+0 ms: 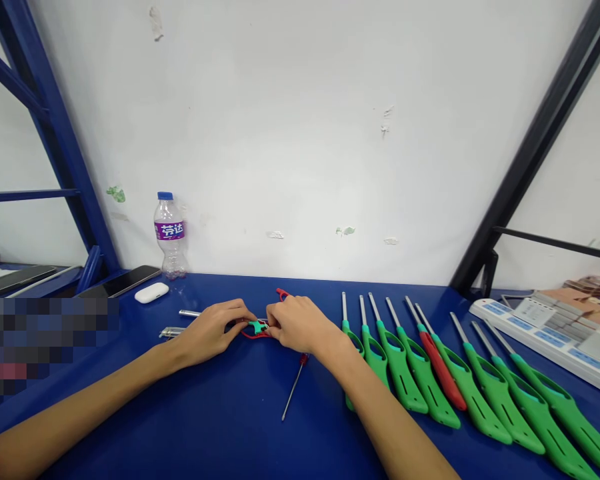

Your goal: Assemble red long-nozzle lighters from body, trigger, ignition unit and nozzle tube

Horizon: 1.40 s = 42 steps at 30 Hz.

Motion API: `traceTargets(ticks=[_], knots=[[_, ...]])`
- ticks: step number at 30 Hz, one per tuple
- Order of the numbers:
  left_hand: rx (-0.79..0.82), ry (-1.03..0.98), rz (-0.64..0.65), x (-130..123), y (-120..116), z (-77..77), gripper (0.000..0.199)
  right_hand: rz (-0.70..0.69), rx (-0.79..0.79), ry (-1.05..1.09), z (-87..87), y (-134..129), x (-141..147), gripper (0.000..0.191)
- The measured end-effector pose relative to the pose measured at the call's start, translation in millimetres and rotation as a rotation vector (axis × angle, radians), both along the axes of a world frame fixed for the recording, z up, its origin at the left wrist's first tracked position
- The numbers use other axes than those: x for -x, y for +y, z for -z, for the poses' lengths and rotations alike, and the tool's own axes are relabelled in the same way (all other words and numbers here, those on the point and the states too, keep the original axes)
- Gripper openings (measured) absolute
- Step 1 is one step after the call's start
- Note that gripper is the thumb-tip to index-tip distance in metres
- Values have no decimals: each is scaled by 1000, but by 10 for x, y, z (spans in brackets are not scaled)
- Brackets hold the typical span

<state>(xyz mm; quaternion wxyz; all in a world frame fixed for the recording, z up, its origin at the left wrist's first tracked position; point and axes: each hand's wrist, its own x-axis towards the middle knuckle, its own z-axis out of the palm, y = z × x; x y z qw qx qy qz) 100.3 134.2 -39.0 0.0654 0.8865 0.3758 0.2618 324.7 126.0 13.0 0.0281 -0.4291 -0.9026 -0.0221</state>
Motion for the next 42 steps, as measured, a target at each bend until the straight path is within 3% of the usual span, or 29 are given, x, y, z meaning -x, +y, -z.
traceTargets(ticks=[42], knots=[[12,39,-4,-21,-42,-41,29,-4,-62,1,33,12,-9,19]])
